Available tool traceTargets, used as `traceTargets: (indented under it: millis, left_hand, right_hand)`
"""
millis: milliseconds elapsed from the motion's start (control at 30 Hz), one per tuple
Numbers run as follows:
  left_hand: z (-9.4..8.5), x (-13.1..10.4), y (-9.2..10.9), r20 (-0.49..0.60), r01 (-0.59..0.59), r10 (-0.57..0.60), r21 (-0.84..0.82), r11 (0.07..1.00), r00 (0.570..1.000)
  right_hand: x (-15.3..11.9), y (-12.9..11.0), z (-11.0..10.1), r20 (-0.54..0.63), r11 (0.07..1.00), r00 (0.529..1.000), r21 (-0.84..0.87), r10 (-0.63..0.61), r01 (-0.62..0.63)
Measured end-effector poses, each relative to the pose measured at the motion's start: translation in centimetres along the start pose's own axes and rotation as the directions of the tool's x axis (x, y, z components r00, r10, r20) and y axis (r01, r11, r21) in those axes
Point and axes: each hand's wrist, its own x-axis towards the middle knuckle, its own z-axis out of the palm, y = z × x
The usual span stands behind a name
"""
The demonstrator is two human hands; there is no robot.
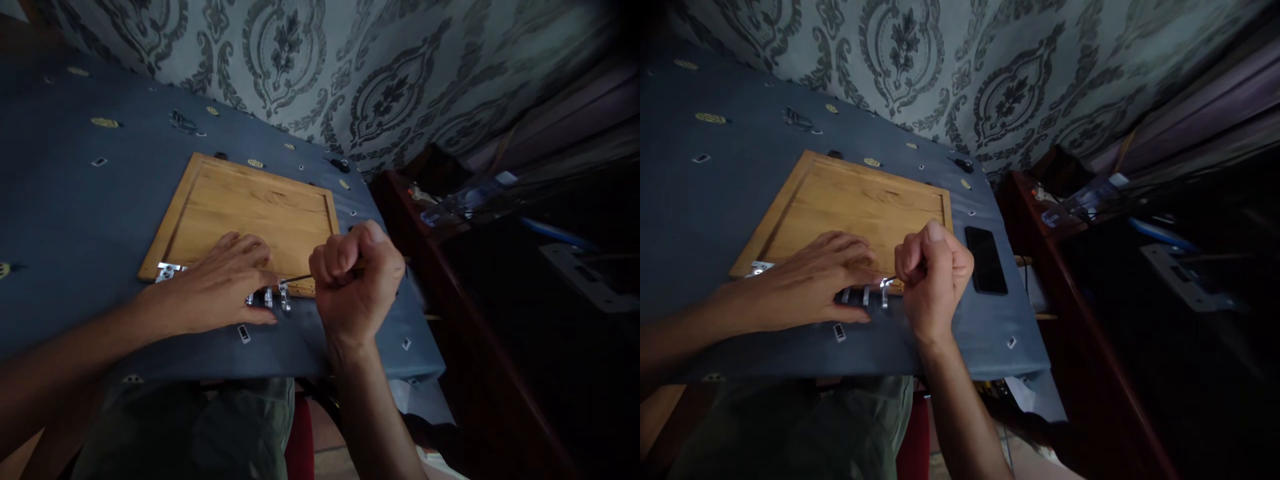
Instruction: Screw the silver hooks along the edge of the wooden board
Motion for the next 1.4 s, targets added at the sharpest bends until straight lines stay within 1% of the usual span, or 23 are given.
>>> traceTargets:
  millis: [233,433,633,733,867,1000,1100,1200,1267,1400]
  left_hand:
    - [0.2,0.0,-0.1,-0.008,0.001,-0.001,-0.001,1.000,1.000]
    - [0.1,0.1,0.0,-0.005,0.006,-0.006,0.001,1.000,1.000]
    - [0.3,0.0,-0.1,-0.022,0.003,-0.004,-0.025,1.000,1.000]
    - [0.3,0.0,-0.2,-0.010,0.013,-0.014,-0.025,1.000,1.000]
    - [0.3,-0.1,-0.2,-0.018,-0.010,0.009,-0.024,1.000,1.000]
    - [0.2,-0.2,-0.2,-0.036,-0.030,0.030,-0.015,0.999,0.999]
    - [0.1,-0.1,-0.2,-0.053,-0.040,0.039,-0.016,0.999,0.998]
    - [0.0,-0.1,-0.1,-0.028,-0.030,0.030,0.002,1.000,0.999]
    - [0.2,-0.1,-0.1,-0.015,-0.023,0.024,0.014,1.000,1.000]
    - [0.6,-0.1,-0.2,-0.034,-0.030,0.030,0.005,1.000,0.999]
  right_hand:
    - [0.0,0.2,0.1,-0.009,0.999,1.000,-0.049,0.011,-0.011]
    - [0.0,0.1,0.4,0.037,0.999,0.999,-0.044,0.033,-0.032]
    - [0.0,0.4,0.4,0.030,0.995,0.999,-0.089,0.035,-0.032]
    - [0.1,-0.3,0.1,-0.005,0.995,1.000,-0.096,0.005,-0.006]
    - [0.3,-1.3,-0.5,-0.057,0.992,0.996,-0.114,-0.064,0.057]
    - [0.4,-1.3,-0.5,-0.089,0.994,0.996,-0.112,-0.019,0.009]
    - [0.2,-0.8,-0.4,-0.078,0.994,0.997,-0.102,0.018,-0.026]
    - [0.1,-0.5,-0.3,-0.058,0.994,0.997,-0.099,0.042,-0.048]
    - [0.0,-0.4,-0.2,-0.058,0.994,0.997,-0.097,0.049,-0.055]
    - [0.1,-0.3,-0.1,-0.071,0.996,0.997,-0.078,0.031,-0.037]
